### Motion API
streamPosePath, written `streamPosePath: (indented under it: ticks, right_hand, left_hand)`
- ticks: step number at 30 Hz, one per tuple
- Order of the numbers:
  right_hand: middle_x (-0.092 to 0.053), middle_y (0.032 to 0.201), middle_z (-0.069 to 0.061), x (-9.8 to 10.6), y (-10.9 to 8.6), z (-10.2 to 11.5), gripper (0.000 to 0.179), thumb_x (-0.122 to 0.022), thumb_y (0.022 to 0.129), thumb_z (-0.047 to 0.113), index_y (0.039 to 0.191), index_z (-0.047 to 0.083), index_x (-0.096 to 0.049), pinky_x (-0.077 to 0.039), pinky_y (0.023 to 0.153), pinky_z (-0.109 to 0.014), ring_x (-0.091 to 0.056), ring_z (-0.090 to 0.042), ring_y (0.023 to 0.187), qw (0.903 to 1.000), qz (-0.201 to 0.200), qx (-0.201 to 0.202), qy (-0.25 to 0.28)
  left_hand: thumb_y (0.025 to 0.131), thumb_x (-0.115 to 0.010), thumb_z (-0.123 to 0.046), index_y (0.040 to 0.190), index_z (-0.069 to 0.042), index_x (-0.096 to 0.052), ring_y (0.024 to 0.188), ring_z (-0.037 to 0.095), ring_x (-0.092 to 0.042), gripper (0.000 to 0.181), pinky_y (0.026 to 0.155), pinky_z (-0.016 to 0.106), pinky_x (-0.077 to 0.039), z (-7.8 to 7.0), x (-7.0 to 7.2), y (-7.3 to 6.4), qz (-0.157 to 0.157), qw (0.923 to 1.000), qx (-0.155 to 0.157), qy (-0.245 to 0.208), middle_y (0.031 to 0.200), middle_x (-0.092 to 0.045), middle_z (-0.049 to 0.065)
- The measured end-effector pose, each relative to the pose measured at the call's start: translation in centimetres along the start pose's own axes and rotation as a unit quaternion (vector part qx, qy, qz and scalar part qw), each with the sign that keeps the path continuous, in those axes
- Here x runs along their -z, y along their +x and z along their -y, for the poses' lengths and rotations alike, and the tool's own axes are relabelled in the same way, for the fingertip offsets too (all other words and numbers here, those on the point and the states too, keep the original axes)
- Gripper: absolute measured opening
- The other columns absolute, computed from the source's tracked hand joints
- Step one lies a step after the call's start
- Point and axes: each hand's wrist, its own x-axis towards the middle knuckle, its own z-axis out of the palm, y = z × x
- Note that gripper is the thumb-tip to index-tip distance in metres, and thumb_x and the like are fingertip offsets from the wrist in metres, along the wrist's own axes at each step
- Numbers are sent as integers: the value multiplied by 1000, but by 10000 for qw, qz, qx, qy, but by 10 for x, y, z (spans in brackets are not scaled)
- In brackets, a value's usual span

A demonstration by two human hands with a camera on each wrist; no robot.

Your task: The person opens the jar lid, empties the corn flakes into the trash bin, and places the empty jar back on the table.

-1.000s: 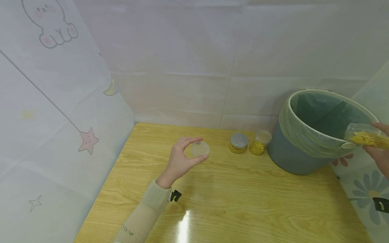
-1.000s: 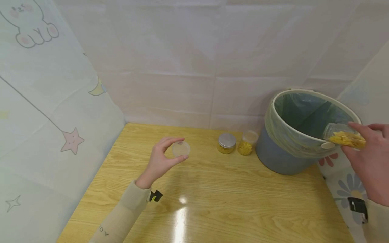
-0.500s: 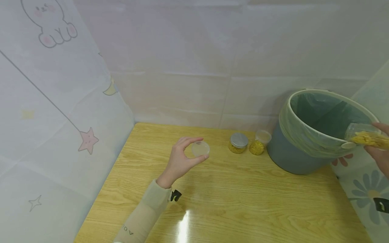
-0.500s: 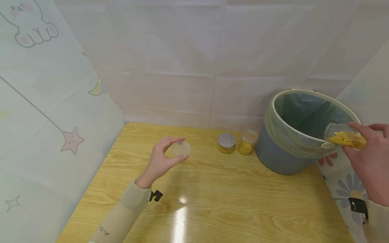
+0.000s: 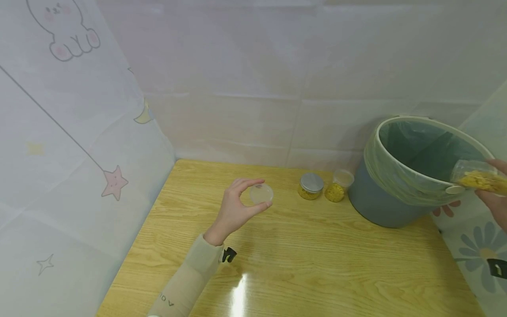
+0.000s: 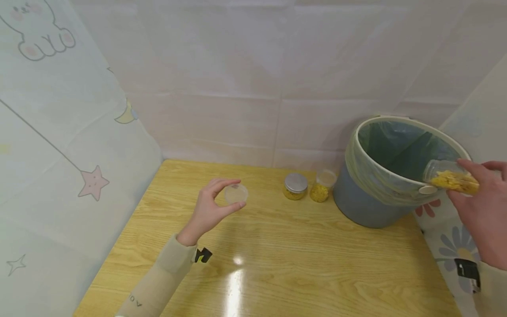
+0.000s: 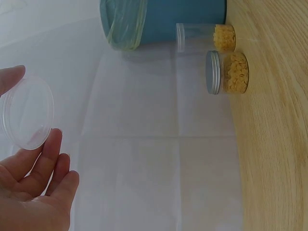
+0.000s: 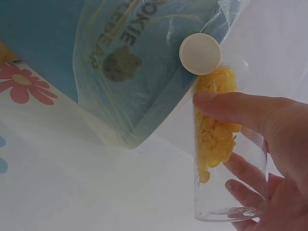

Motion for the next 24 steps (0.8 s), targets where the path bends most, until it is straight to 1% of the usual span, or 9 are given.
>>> streamPosePath:
  ticks: [4,7,11,15,18,19,22,24]
  right_hand:
    - [-42,142,-37,1,0,-1,88,-31,99,70,148,-1,-46,-22,118,-54,-38,-54,134,10000,63,45,-47]
    - [-41,143,-37,1,0,-1,83,-32,101,65,149,-2,-44,-20,118,-54,-36,-53,136,9999,136,15,-60]
    - [-41,142,-37,1,-1,-2,86,-30,100,68,149,-2,-44,-20,118,-54,-35,-52,137,9999,136,55,-63]
    - [-42,143,-37,0,-1,-2,89,-29,98,70,149,-1,-45,-22,118,-54,-37,-54,135,9999,56,66,-128]
    - [-43,143,-36,1,0,-3,93,-28,96,74,148,-1,-47,-22,117,-56,-37,-54,135,9997,-62,227,-104]
    - [-43,143,-36,1,0,-4,99,-26,93,78,147,-1,-49,-22,117,-57,-37,-54,135,9994,-121,330,-73]
    - [-43,144,-35,2,2,-5,106,-24,88,85,146,0,-51,-22,117,-58,-37,-53,136,9980,-256,583,-42]
    - [-44,143,-35,1,2,-6,106,-24,88,84,145,0,-52,-23,117,-58,-38,-54,135,9974,-302,648,-39]
  left_hand:
    - [80,-90,-27,132,-23,-69,121,13,-53,56,102,53,-41,0,0,0,4,10000,6,-2,126,-64,-8]
    - [80,-90,-27,132,-24,-69,121,13,-53,56,102,53,-41,0,0,0,4,10000,-6,0,126,-64,-9]
    - [80,-90,-27,132,-23,-69,121,13,-53,56,102,52,-41,1,-1,0,-5,10000,-26,13,126,-64,-9]
    - [80,-90,-27,132,-23,-69,120,13,-53,56,102,52,-41,1,-1,0,-6,10000,-37,45,126,-64,-9]
    - [80,-90,-27,132,-22,-69,120,13,-53,56,102,51,-41,1,-1,0,-2,10000,-30,68,125,-64,-9]
    - [80,-90,-27,132,-22,-69,120,13,-53,56,102,51,-41,1,-1,0,-1,10000,-26,76,126,-64,-8]
    - [80,-90,-28,132,-22,-69,121,13,-53,56,102,52,-41,1,-1,0,1,10000,-23,73,126,-64,-9]
    - [80,-90,-27,132,-22,-69,121,13,-53,56,102,52,-41,1,-1,0,3,10000,-28,76,126,-64,-8]
